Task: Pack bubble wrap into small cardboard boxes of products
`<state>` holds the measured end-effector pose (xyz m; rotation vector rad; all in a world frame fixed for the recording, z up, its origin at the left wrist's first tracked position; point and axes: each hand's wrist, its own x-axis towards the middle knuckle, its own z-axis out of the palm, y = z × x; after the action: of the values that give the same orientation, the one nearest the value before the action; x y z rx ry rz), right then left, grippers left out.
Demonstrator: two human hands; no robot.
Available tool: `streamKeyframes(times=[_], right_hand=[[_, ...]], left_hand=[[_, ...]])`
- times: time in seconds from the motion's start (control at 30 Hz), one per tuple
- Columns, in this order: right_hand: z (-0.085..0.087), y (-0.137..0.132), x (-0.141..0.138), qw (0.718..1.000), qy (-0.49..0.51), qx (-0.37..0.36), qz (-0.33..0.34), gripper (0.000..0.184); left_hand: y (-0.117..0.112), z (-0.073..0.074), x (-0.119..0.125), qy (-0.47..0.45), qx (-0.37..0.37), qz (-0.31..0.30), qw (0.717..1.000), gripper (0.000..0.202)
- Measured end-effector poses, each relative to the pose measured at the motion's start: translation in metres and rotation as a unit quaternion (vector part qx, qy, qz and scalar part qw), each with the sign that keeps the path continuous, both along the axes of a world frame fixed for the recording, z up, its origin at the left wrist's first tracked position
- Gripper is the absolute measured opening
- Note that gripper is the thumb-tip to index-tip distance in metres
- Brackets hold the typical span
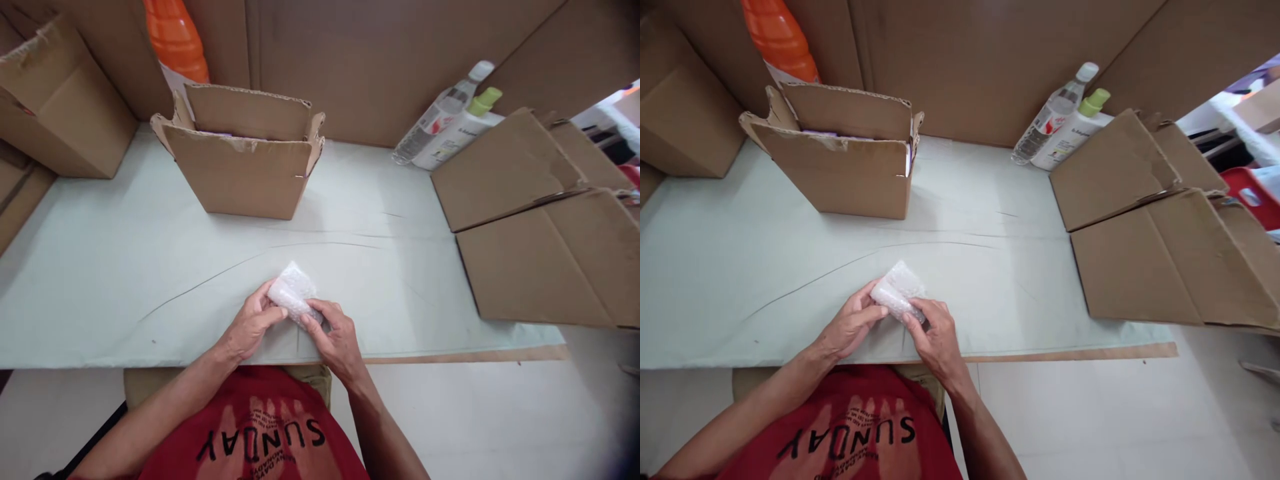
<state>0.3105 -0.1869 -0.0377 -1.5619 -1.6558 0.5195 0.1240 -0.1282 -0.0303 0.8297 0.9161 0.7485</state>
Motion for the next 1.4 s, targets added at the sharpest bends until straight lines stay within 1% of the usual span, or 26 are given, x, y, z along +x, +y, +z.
streamKeyframes(times=[0.07, 0.13, 0.17, 0.23, 0.27, 0.3, 0.37, 0.43, 0.47, 0.5, 0.53, 0.57, 0.63, 0.7, 0.73, 0.77, 0.8, 0.83, 0.9, 0.93, 1.0, 1.1, 1.2, 1.3, 1.4], right_hand=[[0.004, -0.001, 0.003, 1.000, -0.013, 0.022, -0.012, 0.022], [0.007, -0.001, 0.010, 0.999, -0.009, 0.031, -0.038, 0.035], [0.009, 0.000, 0.014, 0.999, 0.006, 0.022, -0.035, 0.044], [0.009, 0.001, 0.018, 0.999, 0.040, -0.022, 0.011, 0.058], [0.009, 0.002, 0.018, 0.997, 0.050, -0.048, 0.039, 0.059], [0.008, 0.003, 0.017, 0.994, 0.053, -0.069, 0.058, 0.056], [0.005, 0.006, 0.012, 0.992, 0.051, -0.092, 0.070, 0.040], [0.002, 0.009, 0.009, 0.993, 0.052, -0.088, 0.063, 0.024], [0.002, 0.011, 0.009, 0.993, 0.055, -0.081, 0.060, 0.021], [0.002, 0.013, 0.010, 0.994, 0.056, -0.073, 0.058, 0.020], [0.003, 0.015, 0.012, 0.995, 0.053, -0.066, 0.054, 0.019], [0.004, 0.017, 0.016, 0.996, 0.047, -0.060, 0.048, 0.018], [0.008, 0.019, 0.023, 0.998, 0.028, -0.049, 0.034, 0.016], [0.012, 0.021, 0.030, 0.999, 0.012, -0.037, 0.019, 0.017], [0.014, 0.022, 0.032, 0.999, 0.007, -0.033, 0.012, 0.018], [0.015, 0.023, 0.034, 0.999, 0.002, -0.033, 0.006, 0.019], [0.017, 0.024, 0.035, 0.999, -0.002, -0.036, -0.002, 0.020], [0.018, 0.025, 0.036, 0.999, -0.005, -0.041, -0.010, 0.021], [0.020, 0.029, 0.040, 0.998, -0.011, -0.046, -0.028, 0.023], [0.022, 0.031, 0.043, 0.998, -0.014, -0.044, -0.036, 0.023], [0.027, 0.037, 0.050, 0.998, -0.021, -0.034, -0.048, 0.024], [0.040, 0.050, 0.061, 0.997, -0.038, -0.014, -0.064, 0.024], [0.055, 0.063, 0.061, 0.997, -0.049, -0.005, -0.055, 0.022], [0.063, 0.068, 0.050, 0.999, -0.043, -0.010, -0.005, 0.017], [0.065, 0.063, 0.037, 0.997, -0.024, -0.032, 0.060, 0.013]], left_hand=[[0.000, 0.002, 0.003, -0.012, -0.011, 0.007, 1.000, 0.060], [0.000, 0.005, 0.005, -0.013, 0.002, 0.006, 1.000, 0.057], [0.000, 0.006, 0.006, -0.009, 0.015, -0.005, 1.000, 0.055], [-0.002, 0.007, 0.007, 0.018, 0.052, -0.027, 0.998, 0.047], [-0.003, 0.006, 0.007, 0.042, 0.075, -0.030, 0.996, 0.042], [-0.005, 0.005, 0.007, 0.068, 0.098, -0.028, 0.992, 0.036], [-0.006, 0.002, 0.005, 0.121, 0.144, -0.026, 0.982, 0.027], [-0.004, 0.002, -0.001, 0.173, 0.206, -0.029, 0.963, 0.025], [0.000, 0.004, -0.005, 0.200, 0.252, -0.025, 0.947, 0.027], [0.006, 0.008, -0.010, 0.229, 0.310, -0.012, 0.922, 0.030], [0.015, 0.014, -0.016, 0.260, 0.377, 0.012, 0.889, 0.033], [0.026, 0.023, -0.023, 0.291, 0.445, 0.040, 0.846, 0.036], [0.057, 0.047, -0.035, 0.351, 0.560, 0.097, 0.744, 0.039], [0.096, 0.073, -0.044, 0.404, 0.635, 0.138, 0.644, 0.043], [0.116, 0.084, -0.047, 0.426, 0.657, 0.155, 0.602, 0.046], [0.136, 0.093, -0.049, 0.446, 0.669, 0.164, 0.571, 0.047], [0.153, 0.100, -0.050, 0.462, 0.675, 0.169, 0.550, 0.047], [0.168, 0.104, -0.051, 0.475, 0.676, 0.169, 0.537, 0.043], [0.187, 0.105, -0.052, 0.484, 0.680, 0.162, 0.526, 0.031], [0.190, 0.103, -0.053, 0.479, 0.687, 0.156, 0.524, 0.025], [0.187, 0.099, -0.057, 0.460, 0.705, 0.147, 0.519, 0.022], [0.164, 0.096, -0.065, 0.442, 0.719, 0.135, 0.519, 0.022], [0.139, 0.099, -0.071, 0.442, 0.716, 0.129, 0.524, 0.023], [0.120, 0.104, -0.074, 0.450, 0.711, 0.122, 0.526, 0.024], [0.107, 0.108, -0.078, 0.462, 0.706, 0.100, 0.527, 0.023]])
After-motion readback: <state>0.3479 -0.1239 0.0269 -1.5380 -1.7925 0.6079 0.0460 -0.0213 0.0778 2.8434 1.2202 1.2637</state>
